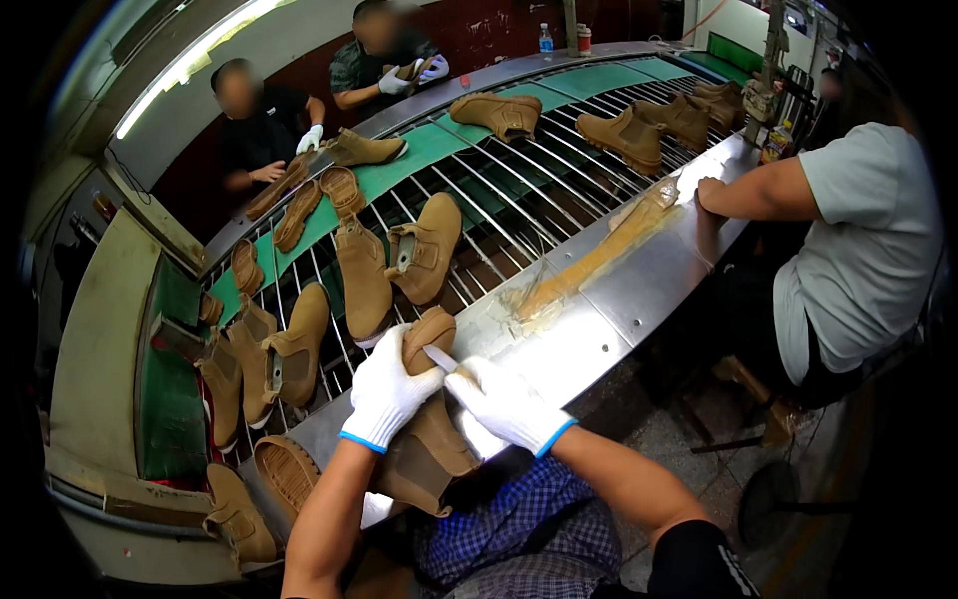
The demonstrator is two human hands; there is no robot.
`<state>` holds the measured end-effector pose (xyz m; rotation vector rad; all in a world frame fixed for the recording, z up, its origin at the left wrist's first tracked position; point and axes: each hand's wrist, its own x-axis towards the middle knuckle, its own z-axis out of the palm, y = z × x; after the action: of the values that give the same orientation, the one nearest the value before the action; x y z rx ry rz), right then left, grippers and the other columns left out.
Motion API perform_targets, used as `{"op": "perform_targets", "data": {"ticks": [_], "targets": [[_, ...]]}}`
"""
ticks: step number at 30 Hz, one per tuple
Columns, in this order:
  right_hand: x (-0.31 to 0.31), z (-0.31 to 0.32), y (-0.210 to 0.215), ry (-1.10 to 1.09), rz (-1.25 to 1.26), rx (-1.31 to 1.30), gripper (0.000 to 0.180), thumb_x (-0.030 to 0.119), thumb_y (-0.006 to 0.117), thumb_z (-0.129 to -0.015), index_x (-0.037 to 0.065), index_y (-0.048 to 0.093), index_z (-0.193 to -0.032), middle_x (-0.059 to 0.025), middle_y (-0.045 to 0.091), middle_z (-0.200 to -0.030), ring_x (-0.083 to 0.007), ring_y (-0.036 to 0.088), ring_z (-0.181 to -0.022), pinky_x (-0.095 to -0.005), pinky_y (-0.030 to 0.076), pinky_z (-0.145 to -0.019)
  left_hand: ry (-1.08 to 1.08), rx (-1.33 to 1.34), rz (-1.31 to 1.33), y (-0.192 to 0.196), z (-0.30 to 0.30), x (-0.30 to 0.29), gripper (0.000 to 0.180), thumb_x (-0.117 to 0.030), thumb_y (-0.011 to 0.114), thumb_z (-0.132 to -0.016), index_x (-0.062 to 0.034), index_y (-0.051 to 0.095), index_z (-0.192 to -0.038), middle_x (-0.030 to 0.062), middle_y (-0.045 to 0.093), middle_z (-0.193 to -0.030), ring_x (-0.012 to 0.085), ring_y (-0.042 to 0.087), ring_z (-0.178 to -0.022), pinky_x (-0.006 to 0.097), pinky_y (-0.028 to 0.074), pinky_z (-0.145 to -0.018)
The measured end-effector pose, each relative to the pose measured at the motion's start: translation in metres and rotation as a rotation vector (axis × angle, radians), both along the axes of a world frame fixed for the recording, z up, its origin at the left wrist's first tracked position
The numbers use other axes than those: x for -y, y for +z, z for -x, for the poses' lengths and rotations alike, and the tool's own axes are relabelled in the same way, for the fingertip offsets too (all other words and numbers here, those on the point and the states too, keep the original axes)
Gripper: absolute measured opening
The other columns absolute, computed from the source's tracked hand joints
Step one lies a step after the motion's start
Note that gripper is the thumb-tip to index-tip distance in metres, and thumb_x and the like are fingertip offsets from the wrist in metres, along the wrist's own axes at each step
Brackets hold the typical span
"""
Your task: The person applies a finishing substance to the soles and leather of boots and cleans the edges using a tool and a cloth.
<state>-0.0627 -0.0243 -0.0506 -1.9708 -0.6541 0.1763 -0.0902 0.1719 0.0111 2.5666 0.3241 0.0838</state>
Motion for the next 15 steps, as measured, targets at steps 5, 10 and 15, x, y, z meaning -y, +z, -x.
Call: {"op": "perform_targets", "data": {"ticks": [5, 10, 15], "targets": [[-0.003, -0.004, -0.01, 0.065, -0.194, -0.518, 0.038, 0.035, 0.064, -0.108, -0.002, 0.069, -0.12, -0.0102, 0.07, -0.083, -0.0188, 0.068, -0.076, -0.0359, 0.057, -0.073, -0.008, 0.036, 0.021, -0.005, 0.0, -0.008, 0.081, -0.052, 0.084, -0.079, -0.0116, 0.06, -0.145, 0.0216, 0.073, -0.13, 0.0398, 0.074, -0.115, 0.046, 0.06, -0.098], [0.014, -0.019, 0.052, 0.122, 0.551, 0.147, 0.048, 0.042, 0.06, -0.109, 0.002, 0.066, -0.135, -0.0229, 0.073, -0.091, -0.0261, 0.076, -0.086, -0.0402, 0.058, -0.076, -0.03, 0.103, -0.053, -0.019, 0.005, -0.004, 0.081, -0.053, 0.084, -0.081, -0.0106, 0.059, -0.146, 0.0217, 0.073, -0.129, 0.0418, 0.074, -0.112, 0.047, 0.06, -0.096], [-0.018, -0.024, 0.005, 0.155, -0.07, -0.29, 0.04, 0.039, 0.06, -0.109, -0.001, 0.067, -0.113, -0.0095, 0.068, -0.076, -0.0211, 0.067, -0.065, -0.0369, 0.057, -0.064, -0.008, 0.126, -0.086, -0.01, 0.004, -0.007, 0.078, -0.045, 0.083, -0.084, -0.0084, 0.056, -0.147, 0.0198, 0.07, -0.133, 0.0414, 0.075, -0.108, 0.048, 0.061, -0.092]]}}
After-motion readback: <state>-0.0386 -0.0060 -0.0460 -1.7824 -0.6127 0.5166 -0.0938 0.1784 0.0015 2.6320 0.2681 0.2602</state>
